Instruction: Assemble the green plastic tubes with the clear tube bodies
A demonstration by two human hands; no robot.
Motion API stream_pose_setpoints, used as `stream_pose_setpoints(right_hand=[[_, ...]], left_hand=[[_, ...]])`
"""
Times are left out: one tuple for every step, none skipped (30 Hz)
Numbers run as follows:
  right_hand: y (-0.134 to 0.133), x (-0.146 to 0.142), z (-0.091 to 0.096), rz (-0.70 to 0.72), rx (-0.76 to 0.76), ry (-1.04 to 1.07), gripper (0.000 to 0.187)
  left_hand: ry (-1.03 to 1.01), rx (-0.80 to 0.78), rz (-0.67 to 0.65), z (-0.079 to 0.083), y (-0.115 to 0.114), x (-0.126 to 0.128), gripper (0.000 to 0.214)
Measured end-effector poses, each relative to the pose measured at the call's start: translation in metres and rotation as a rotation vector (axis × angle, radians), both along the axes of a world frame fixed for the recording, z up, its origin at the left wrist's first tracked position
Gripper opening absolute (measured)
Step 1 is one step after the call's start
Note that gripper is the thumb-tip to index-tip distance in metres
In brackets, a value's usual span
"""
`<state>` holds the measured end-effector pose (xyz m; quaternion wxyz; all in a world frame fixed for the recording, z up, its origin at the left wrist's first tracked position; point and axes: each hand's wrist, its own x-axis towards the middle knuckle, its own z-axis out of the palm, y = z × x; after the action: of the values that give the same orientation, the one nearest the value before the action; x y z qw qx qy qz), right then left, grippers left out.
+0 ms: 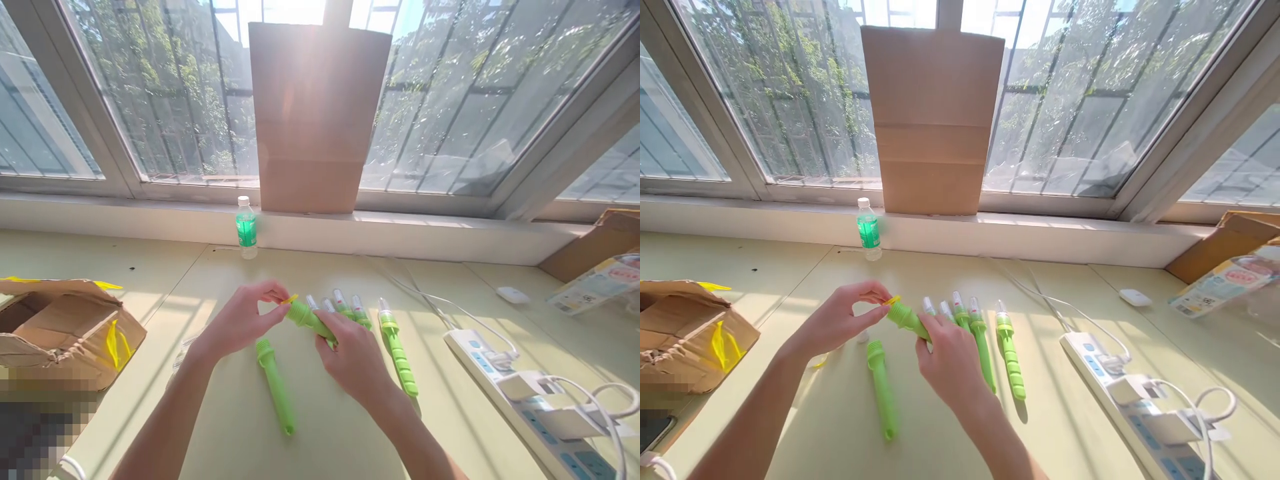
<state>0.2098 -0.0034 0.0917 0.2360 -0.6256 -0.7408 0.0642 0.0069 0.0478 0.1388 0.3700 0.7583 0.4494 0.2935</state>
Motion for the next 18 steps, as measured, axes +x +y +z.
stream_pose_setpoints(right_hand=[[0.0,0.001,0.0,-0.017,0.003,-0.023,0.032],[0.001,0.002,0.0,-0.029,0.006,-0.047,0.033],[0.001,0.002,0.0,-0.035,0.011,-0.071,0.033],[0.002,0.002,-0.001,-0.038,0.018,-0.092,0.033],[0.002,0.002,-0.002,-0.037,0.028,-0.111,0.033],[0.002,0.001,-0.003,-0.036,0.038,-0.127,0.032],[0.002,0.001,-0.003,-0.038,0.049,-0.143,0.032],[0.002,0.001,-0.004,-0.043,0.06,-0.156,0.032],[0.002,0.002,-0.005,-0.052,0.071,-0.168,0.032],[0.002,0.002,-0.005,-0.06,0.079,-0.178,0.034],[0.001,0.003,-0.005,-0.068,0.086,-0.187,0.036],[0.001,0.003,-0.005,-0.075,0.093,-0.195,0.038],[0.001,0.004,-0.005,-0.082,0.1,-0.204,0.04],[0.001,0.005,-0.005,-0.087,0.106,-0.214,0.041],[0.001,0.005,-0.004,-0.089,0.112,-0.225,0.04],[0.001,0.006,-0.004,-0.088,0.113,-0.235,0.038],[0.001,0.006,-0.004,-0.085,0.114,-0.242,0.036],[0.002,0.006,-0.003,-0.08,0.113,-0.248,0.033]], left_hand=[[-0.003,-0.009,-0.012,-0.001,0.001,0.001,0.019],[-0.005,-0.02,-0.023,-0.002,0.002,0.002,0.02],[-0.008,-0.032,-0.031,-0.003,0.002,0.003,0.021],[-0.012,-0.043,-0.033,-0.004,0.003,0.003,0.022],[-0.018,-0.052,-0.031,-0.005,0.004,0.004,0.023],[-0.026,-0.062,-0.029,-0.006,0.005,0.004,0.024],[-0.036,-0.069,-0.029,-0.007,0.006,0.005,0.024],[-0.046,-0.077,-0.031,-0.008,0.007,0.006,0.023],[-0.057,-0.083,-0.034,-0.008,0.008,0.006,0.022],[-0.067,-0.086,-0.036,-0.009,0.008,0.008,0.021],[-0.075,-0.088,-0.037,-0.009,0.008,0.009,0.02],[-0.078,-0.086,-0.036,-0.009,0.009,0.01,0.019],[-0.079,-0.081,-0.034,-0.009,0.008,0.011,0.019],[-0.077,-0.076,-0.034,-0.01,0.008,0.012,0.017],[-0.074,-0.068,-0.034,-0.01,0.008,0.014,0.016],[-0.069,-0.058,-0.033,-0.01,0.008,0.015,0.014],[-0.064,-0.048,-0.03,-0.011,0.008,0.016,0.013],[-0.058,-0.036,-0.024,-0.011,0.008,0.016,0.011]])
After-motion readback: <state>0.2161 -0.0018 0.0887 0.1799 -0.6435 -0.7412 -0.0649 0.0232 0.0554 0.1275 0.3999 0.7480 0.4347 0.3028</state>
